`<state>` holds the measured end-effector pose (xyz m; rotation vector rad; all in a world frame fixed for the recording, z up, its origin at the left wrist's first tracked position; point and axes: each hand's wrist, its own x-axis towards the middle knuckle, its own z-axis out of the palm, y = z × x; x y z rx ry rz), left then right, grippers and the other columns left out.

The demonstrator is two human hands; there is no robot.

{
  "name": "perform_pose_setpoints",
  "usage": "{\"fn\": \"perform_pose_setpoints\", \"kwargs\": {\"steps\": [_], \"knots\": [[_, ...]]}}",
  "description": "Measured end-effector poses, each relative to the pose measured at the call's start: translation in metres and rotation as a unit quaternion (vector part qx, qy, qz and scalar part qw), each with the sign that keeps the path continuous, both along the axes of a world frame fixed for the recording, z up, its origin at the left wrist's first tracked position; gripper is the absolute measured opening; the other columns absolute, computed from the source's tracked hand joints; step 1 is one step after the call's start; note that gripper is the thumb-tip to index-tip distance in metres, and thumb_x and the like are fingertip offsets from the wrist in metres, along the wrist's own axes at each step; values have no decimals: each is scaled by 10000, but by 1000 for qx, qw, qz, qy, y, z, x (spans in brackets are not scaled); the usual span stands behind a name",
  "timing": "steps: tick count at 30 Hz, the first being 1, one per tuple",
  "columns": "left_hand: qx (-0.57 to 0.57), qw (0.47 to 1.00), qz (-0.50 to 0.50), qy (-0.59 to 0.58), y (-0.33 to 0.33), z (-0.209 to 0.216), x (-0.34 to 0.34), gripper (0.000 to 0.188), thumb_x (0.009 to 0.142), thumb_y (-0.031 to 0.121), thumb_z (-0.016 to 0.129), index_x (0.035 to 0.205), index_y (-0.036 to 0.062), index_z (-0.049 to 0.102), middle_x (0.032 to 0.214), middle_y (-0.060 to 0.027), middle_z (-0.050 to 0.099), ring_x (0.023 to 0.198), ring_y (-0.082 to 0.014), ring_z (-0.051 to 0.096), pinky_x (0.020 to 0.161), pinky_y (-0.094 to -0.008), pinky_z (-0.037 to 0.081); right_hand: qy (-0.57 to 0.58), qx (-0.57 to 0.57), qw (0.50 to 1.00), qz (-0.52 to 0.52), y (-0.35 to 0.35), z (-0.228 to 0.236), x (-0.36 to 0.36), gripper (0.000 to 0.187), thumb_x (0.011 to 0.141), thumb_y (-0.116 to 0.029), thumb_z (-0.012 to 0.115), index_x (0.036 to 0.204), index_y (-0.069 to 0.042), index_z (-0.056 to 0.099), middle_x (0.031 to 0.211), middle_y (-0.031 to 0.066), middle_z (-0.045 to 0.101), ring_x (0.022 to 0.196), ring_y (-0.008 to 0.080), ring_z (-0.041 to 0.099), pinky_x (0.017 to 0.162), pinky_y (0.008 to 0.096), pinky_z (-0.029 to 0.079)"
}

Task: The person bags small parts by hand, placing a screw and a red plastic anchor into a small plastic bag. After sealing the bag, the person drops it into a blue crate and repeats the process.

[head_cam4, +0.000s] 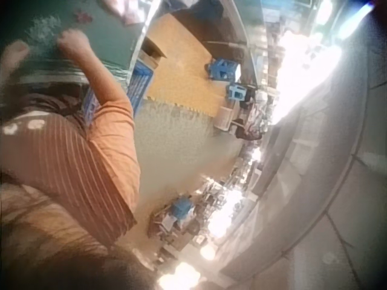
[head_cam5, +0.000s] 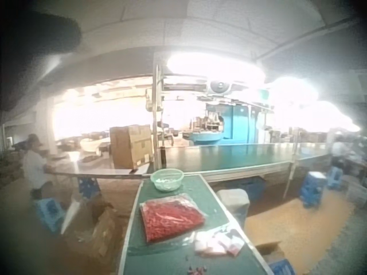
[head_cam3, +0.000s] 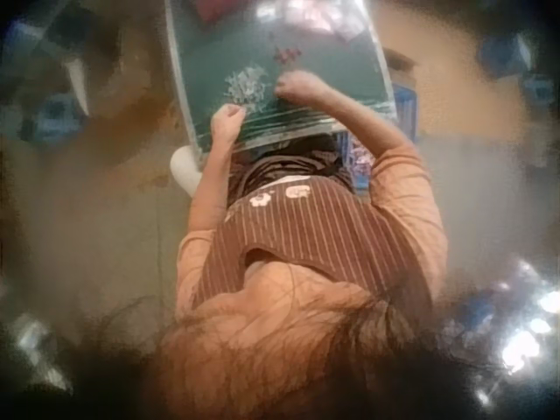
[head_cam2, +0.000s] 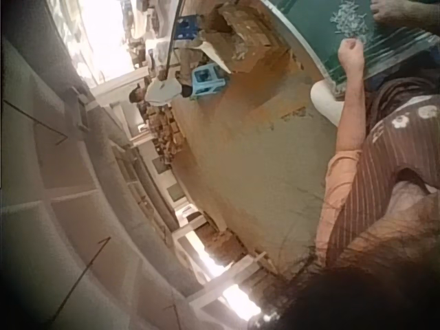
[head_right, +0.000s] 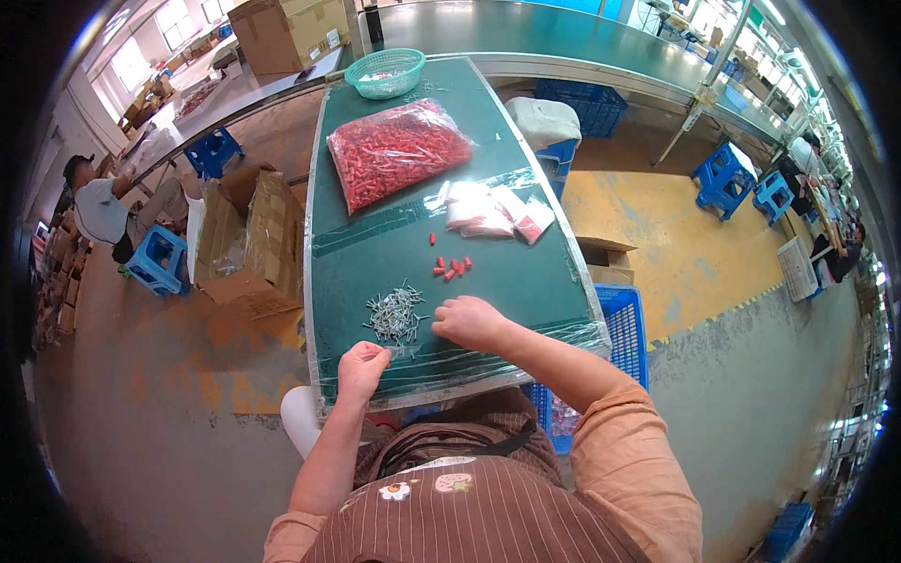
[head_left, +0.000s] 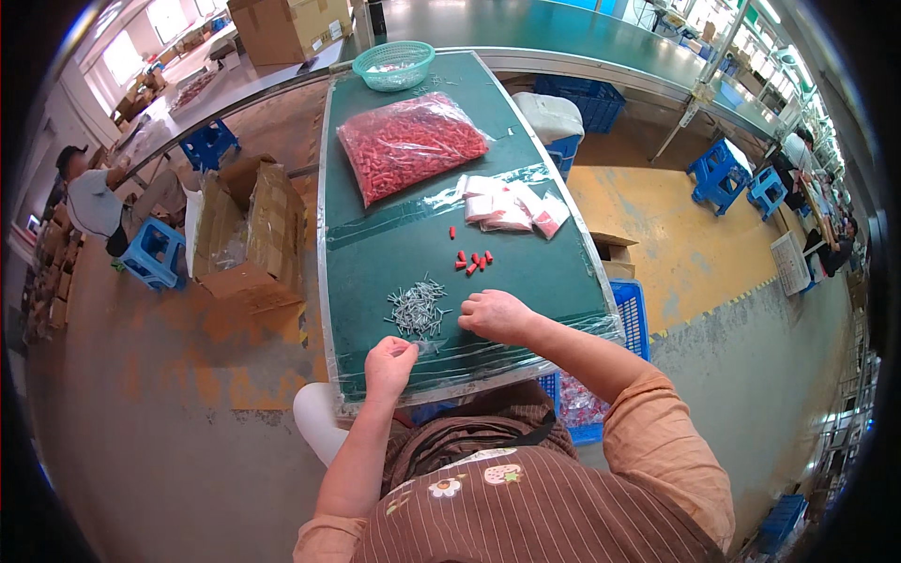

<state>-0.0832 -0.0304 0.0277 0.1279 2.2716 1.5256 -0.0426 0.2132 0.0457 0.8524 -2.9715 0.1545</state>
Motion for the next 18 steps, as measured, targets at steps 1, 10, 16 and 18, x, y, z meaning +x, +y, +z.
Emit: {"fn": "perform_pose_setpoints", "kwargs": {"steps": [1, 10, 16, 18], "knots": [[4, 1000, 1, 1, 0, -1, 0, 102, 777, 102, 673, 772, 19, 616, 708, -34, 642, 641, -92, 579, 610, -229, 454, 0, -1, 1000, 1, -1, 1, -1, 22, 739, -129, 577, 734, -117, 594, 795, 34, 570, 825, 221, 590, 708, 345, 486], [-29, 999, -14, -7, -1, -2, 1, 160, 757, 157, 680, 777, 4, 635, 733, -71, 670, 672, -138, 619, 651, -274, 480, -2, 34, 999, -10, -15, -5, -16, 54, 729, -146, 589, 699, -109, 613, 784, 41, 596, 835, 224, 597, 701, 359, 485], [-28, 999, -26, 3, 9, 7, 1, 153, 756, 153, 667, 798, 8, 643, 750, -80, 675, 693, -149, 634, 667, -279, 487, -80, -472, 874, -86, -46, 21, -2, 153, 721, -111, 693, 815, -33, 601, 932, 96, 591, 915, 267, 564, 802, 347, 463], [-27, 999, -40, -2, 14, 9, 3, 149, 758, 149, 663, 803, 9, 643, 757, -82, 678, 701, -147, 636, 669, -278, 488, -79, -492, 862, -87, -59, 19, 5, 145, 715, -97, 698, 812, -42, 605, 959, 91, 594, 959, 272, 557, 837, 354, 454]]}}
